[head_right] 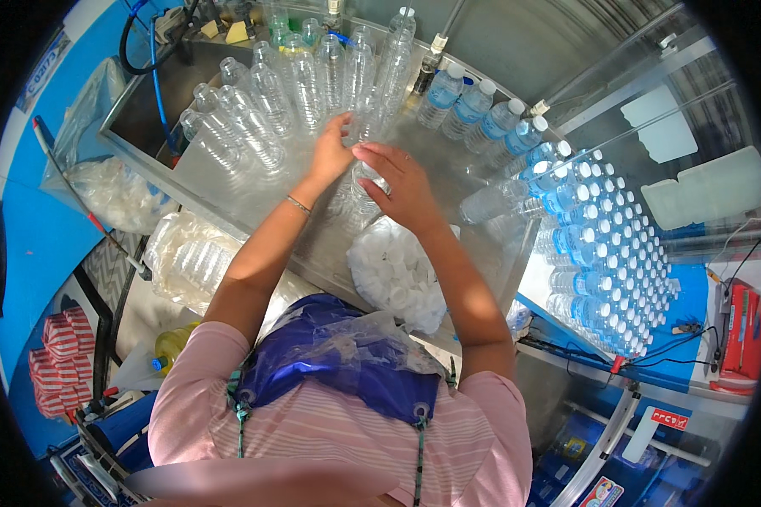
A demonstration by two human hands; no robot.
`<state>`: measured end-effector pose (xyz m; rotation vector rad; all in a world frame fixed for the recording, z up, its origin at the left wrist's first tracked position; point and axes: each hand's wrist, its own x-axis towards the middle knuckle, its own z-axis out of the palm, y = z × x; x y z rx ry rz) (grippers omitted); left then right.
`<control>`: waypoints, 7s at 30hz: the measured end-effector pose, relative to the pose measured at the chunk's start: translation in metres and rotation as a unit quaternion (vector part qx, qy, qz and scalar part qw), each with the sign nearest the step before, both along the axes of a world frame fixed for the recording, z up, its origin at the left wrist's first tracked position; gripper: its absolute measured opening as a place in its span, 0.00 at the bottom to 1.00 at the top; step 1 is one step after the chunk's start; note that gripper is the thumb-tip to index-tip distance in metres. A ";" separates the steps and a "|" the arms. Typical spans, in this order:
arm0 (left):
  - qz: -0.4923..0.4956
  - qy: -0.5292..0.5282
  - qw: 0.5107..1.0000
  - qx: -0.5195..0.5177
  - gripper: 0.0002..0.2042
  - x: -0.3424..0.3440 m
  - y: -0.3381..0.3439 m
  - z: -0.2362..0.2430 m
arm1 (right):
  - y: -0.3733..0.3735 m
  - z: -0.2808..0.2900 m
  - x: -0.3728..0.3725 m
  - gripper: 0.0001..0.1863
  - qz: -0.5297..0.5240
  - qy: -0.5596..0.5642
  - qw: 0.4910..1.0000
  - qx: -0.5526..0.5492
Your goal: The person repeatedly picks up clear plastic water bottles from a metal table, applies a blue label to each bottle, and places the labeled bottles into a growing stack on the right side of the table.
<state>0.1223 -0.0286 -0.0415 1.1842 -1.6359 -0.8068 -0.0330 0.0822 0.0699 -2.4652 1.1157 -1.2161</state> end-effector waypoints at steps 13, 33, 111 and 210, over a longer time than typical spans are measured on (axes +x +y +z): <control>-0.283 -0.018 0.953 0.104 0.45 0.042 0.039 0.023 | -0.020 -0.010 -0.012 0.28 0.017 -0.171 0.983 0.070; 0.119 0.020 0.992 0.023 0.38 0.069 0.041 0.005 | -0.113 -0.009 -0.009 0.40 -0.193 -0.073 0.973 0.105; -0.423 0.236 0.775 0.406 0.27 0.042 0.137 0.122 | 0.012 0.041 -0.034 0.16 -0.039 -0.169 0.970 0.172; -0.198 -0.021 0.974 -0.105 0.37 -0.179 0.025 0.008 | 0.151 -0.063 -0.049 0.08 -0.186 0.157 0.904 0.352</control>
